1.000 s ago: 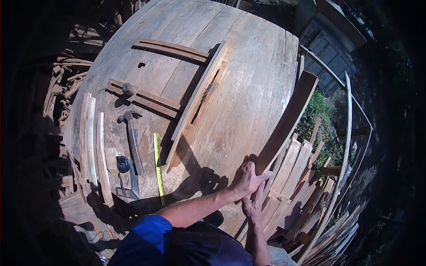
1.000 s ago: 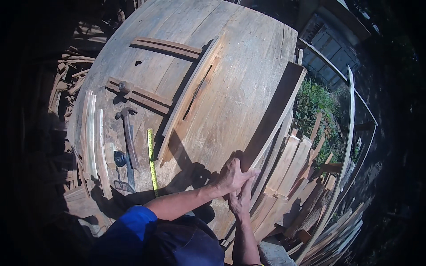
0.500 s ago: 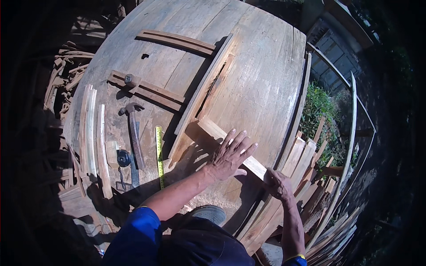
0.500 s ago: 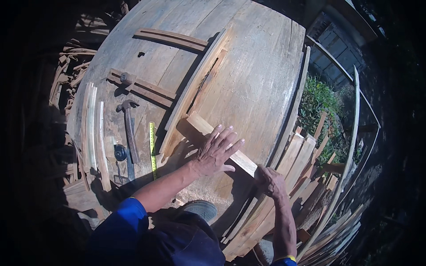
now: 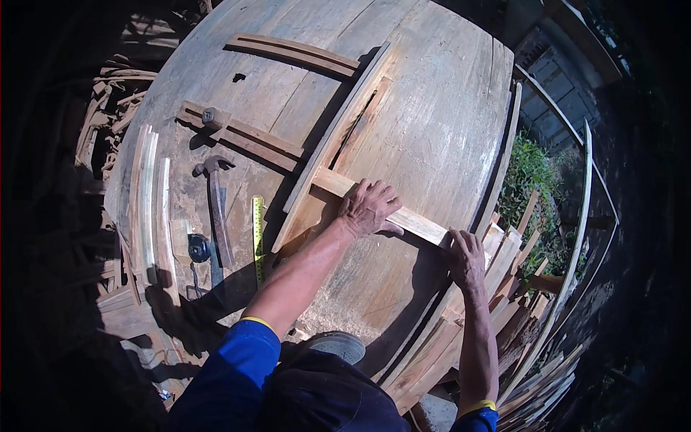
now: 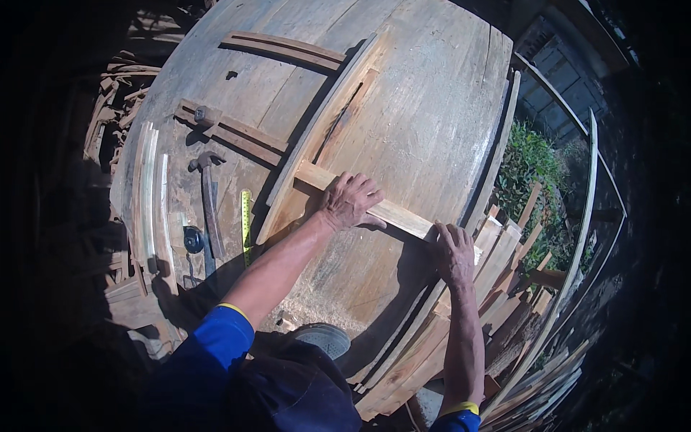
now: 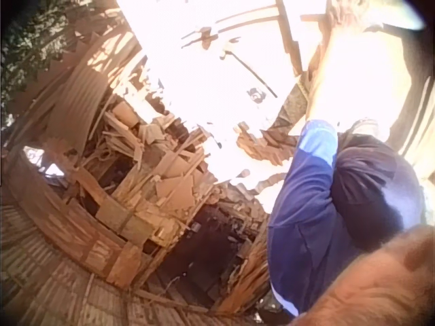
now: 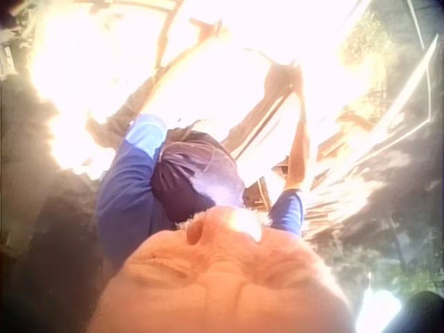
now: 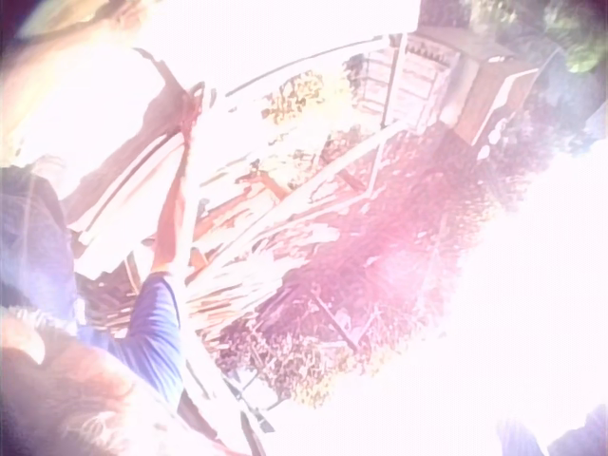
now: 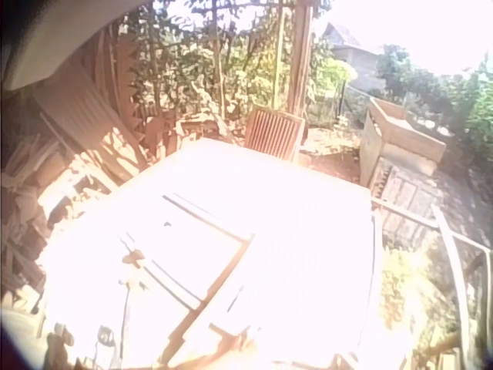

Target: The person aligns and hammers wooden pieces onto a table in a woodworking shop.

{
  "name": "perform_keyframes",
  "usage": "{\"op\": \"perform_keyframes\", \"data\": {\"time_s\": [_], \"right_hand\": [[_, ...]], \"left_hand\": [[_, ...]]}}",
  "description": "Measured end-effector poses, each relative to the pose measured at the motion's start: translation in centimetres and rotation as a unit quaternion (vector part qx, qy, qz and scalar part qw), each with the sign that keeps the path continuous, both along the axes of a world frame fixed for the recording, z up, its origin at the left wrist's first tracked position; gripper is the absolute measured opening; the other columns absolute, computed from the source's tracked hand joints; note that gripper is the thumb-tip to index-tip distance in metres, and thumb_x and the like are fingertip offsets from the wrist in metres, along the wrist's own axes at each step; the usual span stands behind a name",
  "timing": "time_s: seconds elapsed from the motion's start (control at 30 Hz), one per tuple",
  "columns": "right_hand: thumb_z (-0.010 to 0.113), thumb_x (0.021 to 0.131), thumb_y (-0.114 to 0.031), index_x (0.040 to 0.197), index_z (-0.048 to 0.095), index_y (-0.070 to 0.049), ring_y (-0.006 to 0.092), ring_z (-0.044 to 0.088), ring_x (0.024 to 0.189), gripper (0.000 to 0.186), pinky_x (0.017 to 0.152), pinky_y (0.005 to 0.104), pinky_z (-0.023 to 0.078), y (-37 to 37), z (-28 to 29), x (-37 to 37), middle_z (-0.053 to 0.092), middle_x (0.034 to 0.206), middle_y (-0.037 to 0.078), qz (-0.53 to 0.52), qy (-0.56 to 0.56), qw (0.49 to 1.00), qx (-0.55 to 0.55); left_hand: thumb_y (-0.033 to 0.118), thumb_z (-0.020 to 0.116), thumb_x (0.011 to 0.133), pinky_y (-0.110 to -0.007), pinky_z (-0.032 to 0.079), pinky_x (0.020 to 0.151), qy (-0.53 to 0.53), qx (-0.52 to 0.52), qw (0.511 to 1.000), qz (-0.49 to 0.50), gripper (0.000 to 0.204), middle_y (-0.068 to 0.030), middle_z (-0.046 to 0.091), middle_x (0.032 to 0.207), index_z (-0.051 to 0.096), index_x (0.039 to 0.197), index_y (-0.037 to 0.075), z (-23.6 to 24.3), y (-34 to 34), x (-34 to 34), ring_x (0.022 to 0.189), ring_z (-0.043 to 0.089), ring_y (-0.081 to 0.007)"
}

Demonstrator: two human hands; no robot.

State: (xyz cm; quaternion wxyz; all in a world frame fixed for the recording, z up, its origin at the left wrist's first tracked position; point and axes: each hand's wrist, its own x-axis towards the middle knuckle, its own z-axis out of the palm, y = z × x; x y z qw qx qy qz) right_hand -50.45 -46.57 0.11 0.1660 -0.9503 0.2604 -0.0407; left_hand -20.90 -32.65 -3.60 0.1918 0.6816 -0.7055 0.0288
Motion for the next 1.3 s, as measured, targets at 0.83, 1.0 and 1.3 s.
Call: {"op": "perform_keyframes", "data": {"time_s": [0.83,1.0,1.3], "right_hand": [[0.077,0.087,-0.024,0.146,0.054,-0.014,0.0359,0.055,0.121,0.065,0.102,0.0496,0.042,-4.7,-2.2,1.9,0.059,0.127,0.014,-0.018,-0.020,0.998,-0.059],[0.077,0.086,-0.022,0.146,0.053,-0.014,0.0359,0.055,0.120,0.065,0.102,0.0497,0.042,-5.3,-2.2,2.1,0.059,0.127,0.015,-0.010,-0.025,0.998,-0.053],[0.076,0.088,-0.024,0.146,0.054,-0.014,0.0354,0.055,0.119,0.063,0.102,0.0497,0.041,-5.8,-2.2,2.5,0.060,0.126,0.014,-0.015,-0.032,0.998,-0.055]], "left_hand": [[0.079,0.070,0.066,-0.043,0.047,0.082,0.019,-0.014,0.999,0.024,0.073,-0.0049,0.062,0.100,0.071,0.103,0.015,-1.3,-5.7,2.2,0.101,0.060,-0.0228],[0.079,0.069,0.067,-0.043,0.047,0.083,0.017,-0.011,1.000,0.022,0.074,-0.0056,0.062,0.101,0.071,0.105,0.015,-1.5,-6.0,2.4,0.101,0.060,-0.0230],[0.083,0.061,0.072,-0.041,0.047,0.081,-0.015,-0.045,0.999,0.020,0.077,-0.0052,0.063,0.095,0.073,0.105,0.016,-1.5,-6.8,2.9,0.096,0.061,-0.0224]]}}
